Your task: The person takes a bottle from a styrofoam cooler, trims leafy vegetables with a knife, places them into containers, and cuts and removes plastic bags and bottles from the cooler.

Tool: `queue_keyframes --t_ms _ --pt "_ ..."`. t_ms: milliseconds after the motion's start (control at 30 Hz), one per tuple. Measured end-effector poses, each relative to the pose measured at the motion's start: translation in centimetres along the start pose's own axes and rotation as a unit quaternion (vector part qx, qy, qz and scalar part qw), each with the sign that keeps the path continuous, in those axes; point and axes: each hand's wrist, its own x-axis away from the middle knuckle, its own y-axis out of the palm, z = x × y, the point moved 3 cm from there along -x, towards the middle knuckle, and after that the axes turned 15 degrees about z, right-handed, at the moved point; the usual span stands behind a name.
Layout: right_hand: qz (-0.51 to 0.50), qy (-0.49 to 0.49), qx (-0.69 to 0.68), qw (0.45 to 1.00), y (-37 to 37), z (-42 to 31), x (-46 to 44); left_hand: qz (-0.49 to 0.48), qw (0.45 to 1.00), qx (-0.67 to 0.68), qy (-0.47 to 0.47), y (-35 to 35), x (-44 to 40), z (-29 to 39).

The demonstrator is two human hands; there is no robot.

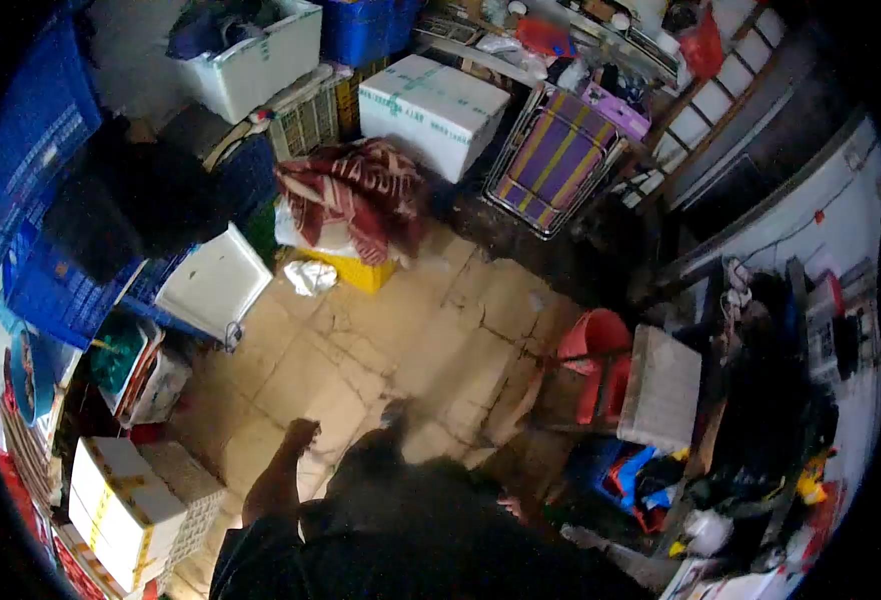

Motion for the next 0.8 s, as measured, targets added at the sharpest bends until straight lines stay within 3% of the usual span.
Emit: queue_keyframes --t_ms 33,100,133,200,233,300,367,433,467,567,667,767,800 --pt "0.0 0.012 0.004 1.0 -0.3 -1.8 -0.4 -0.046 0.986 -0.116 0.107 2.2 -4.0 4.2" --pt "-0.003 0.019 0.016 1.0 -0.8 -5.7 -1.9 -0.045 0.993 -0.042 0.097 5.4 -4.8 14.9" --pt "-0.006 0.023 0.021 0.999 -0.7 -7.9 -3.1 -0.03 0.97 -0.014 0.241 7.2 -6.0 19.6" --pt "-0.017 0.023 0.034 0.999 -0.8 -12.4 -6.2 -0.016 0.961 0.024 0.275 10.9 -8.1 28.1" --pt "-0.023 0.022 0.04 0.999 -1.0 -14.4 -8.4 -0.019 0.986 0.032 0.165 11.9 -6.2 33.8" --pt "-0.037 0.007 0.05 0.998 -1.2 -19.5 -14.0 -0.018 0.965 0.055 0.257 15.7 -11.8 37.7" --pt "-0.047 -0.015 0.061 0.997 -2.3 -25.1 -21.0 -0.009 0.975 0.076 0.207 19.3 -13.4 39.0" --pt "-0.05 -0.05 0.06 0.996 -3.6 -31.3 -28.2 0.006 0.993 0.105 0.057 20.2 -11.9 41.3" --pt "-0.048 -0.074 0.06 0.994 -4.3 -34.2 -31.8 -0.034 0.998 0.053 0.012 21.0 -14.6 38.8" --pt "-0.033 -0.123 0.057 0.99 -5.3 -45.6 -39.4 0.014 0.997 -0.044 -0.066 22.6 -12.8 41.8" --pt "-0.027 -0.176 0.066 0.982 -3.9 -57.7 -44.3 0.08 0.99 0.08 -0.087 24.4 -14.9 45.7" --pt "-0.037 -0.236 0.092 0.967 -0.2 -68.2 -48.0 0.072 0.99 0.116 -0.023 26.7 -19.9 52.0" --pt "-0.044 -0.255 0.106 0.96 1.2 -71.1 -49.1 0.072 0.995 0.043 0.05 27.6 -20.8 56.2"
